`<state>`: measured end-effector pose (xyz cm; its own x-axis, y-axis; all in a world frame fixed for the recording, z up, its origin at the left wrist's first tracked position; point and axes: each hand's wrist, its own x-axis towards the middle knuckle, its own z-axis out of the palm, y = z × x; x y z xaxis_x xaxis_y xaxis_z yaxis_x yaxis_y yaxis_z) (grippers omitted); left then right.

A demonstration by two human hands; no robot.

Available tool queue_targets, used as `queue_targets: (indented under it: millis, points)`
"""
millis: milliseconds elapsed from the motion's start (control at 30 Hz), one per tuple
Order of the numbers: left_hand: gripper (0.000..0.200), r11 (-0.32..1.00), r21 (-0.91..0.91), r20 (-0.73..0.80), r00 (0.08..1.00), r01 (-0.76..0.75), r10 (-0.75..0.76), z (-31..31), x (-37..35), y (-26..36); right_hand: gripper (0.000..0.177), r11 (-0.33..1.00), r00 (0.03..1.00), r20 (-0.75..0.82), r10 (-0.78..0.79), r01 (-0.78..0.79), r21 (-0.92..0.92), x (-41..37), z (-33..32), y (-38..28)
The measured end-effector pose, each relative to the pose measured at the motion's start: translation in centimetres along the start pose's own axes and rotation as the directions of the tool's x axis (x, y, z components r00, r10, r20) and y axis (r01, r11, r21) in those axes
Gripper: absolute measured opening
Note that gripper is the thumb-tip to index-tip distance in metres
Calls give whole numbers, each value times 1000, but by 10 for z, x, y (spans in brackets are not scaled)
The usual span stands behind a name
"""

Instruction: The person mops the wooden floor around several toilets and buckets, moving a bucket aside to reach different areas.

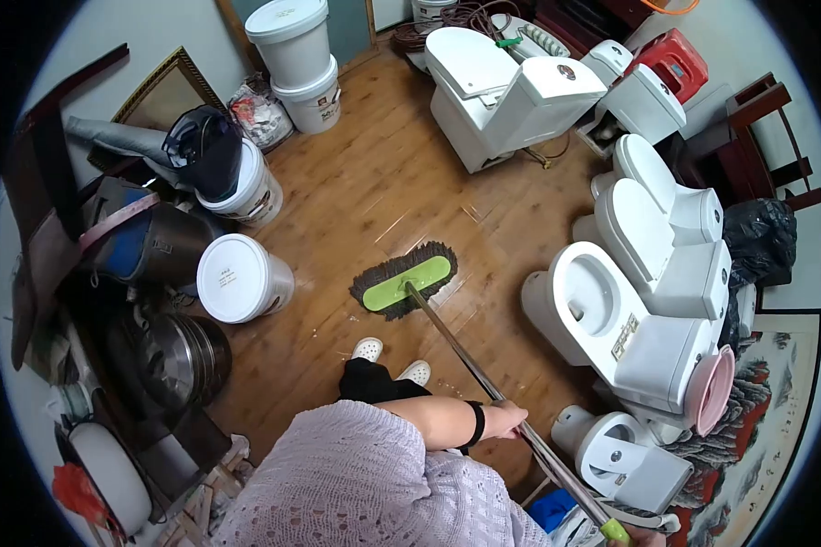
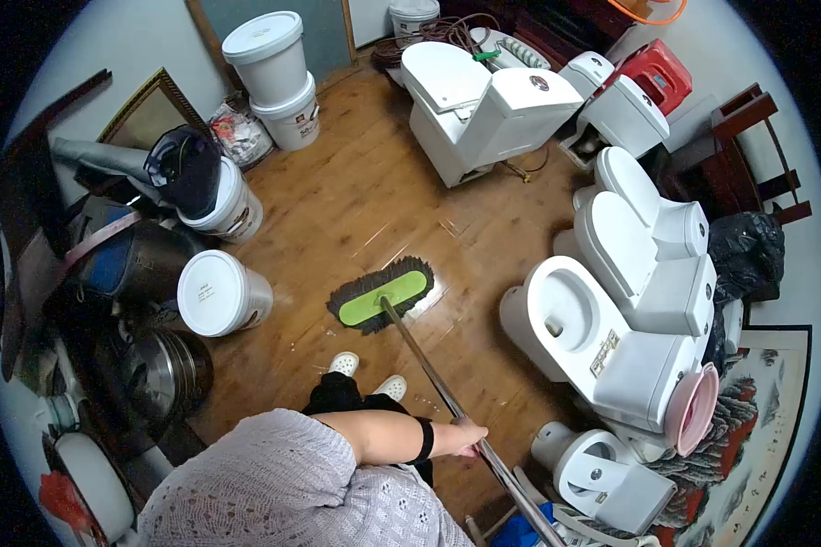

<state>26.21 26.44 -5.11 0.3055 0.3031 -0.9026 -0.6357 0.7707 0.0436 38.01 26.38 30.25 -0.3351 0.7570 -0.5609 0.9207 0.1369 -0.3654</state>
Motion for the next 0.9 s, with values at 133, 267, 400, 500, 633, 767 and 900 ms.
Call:
queue_targets:
  millis: [133, 267, 400, 500, 633, 767, 900]
  points:
    - [30, 967, -215, -94, 988, -138, 120, -38, 9, 22, 24, 943, 989, 66, 129, -102, -317, 21, 6, 19]
    - [26, 918, -309, -128, 967, -249, 219, -108, -11, 57, 31, 941, 975, 85, 204, -172, -291, 54, 41, -47]
    - [17, 871, -322, -280, 916, -372, 288, -197, -9, 84, 32, 878, 987, 76, -143, 162, -451, 92, 95, -63]
    - [12, 806, -341, -428, 843, -483, 324, -273, 10, 100, 41, 864, 968, 156, -197, 247, -439, 114, 140, -106]
    - [8, 739, -244, -554, 716, -628, 425, -346, -34, 119, 34, 868, 950, 133, -282, 311, -387, 129, 201, -151]
    - [12, 779, -225, -588, 719, -585, 371, -359, -37, 117, 38, 855, 964, 185, -194, 258, -449, 119, 211, -170]
    - [14, 867, -142, -673, 689, -477, 269, -339, 20, 86, 42, 882, 955, 222, -198, 272, -385, 100, 205, -114]
